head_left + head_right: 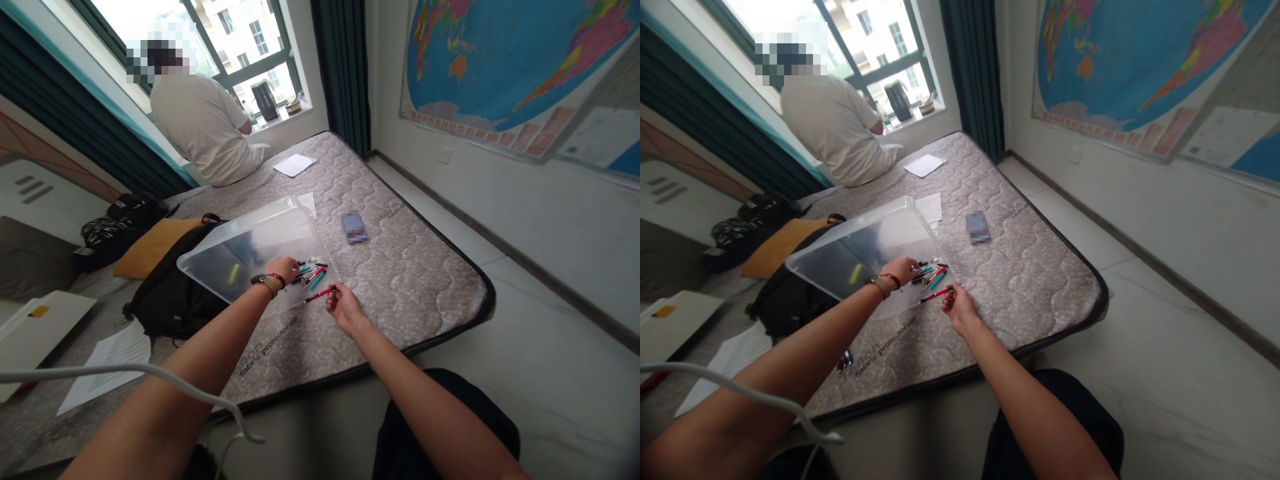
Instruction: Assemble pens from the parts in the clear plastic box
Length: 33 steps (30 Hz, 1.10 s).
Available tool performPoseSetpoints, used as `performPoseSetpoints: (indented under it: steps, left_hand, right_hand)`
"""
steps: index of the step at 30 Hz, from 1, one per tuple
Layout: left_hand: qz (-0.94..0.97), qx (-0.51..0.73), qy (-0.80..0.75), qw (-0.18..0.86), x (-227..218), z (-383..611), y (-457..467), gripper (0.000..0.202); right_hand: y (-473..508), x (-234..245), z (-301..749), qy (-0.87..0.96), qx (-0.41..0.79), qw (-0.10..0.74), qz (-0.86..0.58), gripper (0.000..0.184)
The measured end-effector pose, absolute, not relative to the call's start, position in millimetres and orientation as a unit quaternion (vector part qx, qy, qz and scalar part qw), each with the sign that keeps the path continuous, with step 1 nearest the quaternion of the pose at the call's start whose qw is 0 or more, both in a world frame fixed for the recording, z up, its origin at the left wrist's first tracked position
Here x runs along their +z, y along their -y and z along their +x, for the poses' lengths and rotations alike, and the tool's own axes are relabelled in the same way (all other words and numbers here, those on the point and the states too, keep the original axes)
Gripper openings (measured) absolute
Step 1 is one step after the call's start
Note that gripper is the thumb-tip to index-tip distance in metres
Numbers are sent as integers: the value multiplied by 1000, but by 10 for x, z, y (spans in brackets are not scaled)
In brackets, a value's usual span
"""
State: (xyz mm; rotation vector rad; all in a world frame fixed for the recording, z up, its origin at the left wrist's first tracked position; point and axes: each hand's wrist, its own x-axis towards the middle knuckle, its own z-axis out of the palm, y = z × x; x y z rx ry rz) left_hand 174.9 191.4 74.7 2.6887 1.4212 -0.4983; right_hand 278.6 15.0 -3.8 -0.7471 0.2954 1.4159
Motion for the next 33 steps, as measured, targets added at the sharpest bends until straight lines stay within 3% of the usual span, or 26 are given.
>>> performPoseSetpoints:
  steps: [7,14,33]
  left_hand:
    - [871,-152,-466,20,649,1852,-1996,45]
    - [854,-163,-494,6,597,1755,-2100,31]
    - [814,-172,-554,30,590,1034,-2370,23]
  right_hand:
    - [-152,-66,2770,-107,622,694,-347,17]
    - [-172,-137,2748,-77,619,698,-350,14]
    - [-202,-151,2672,-3,610,691,-389,28]
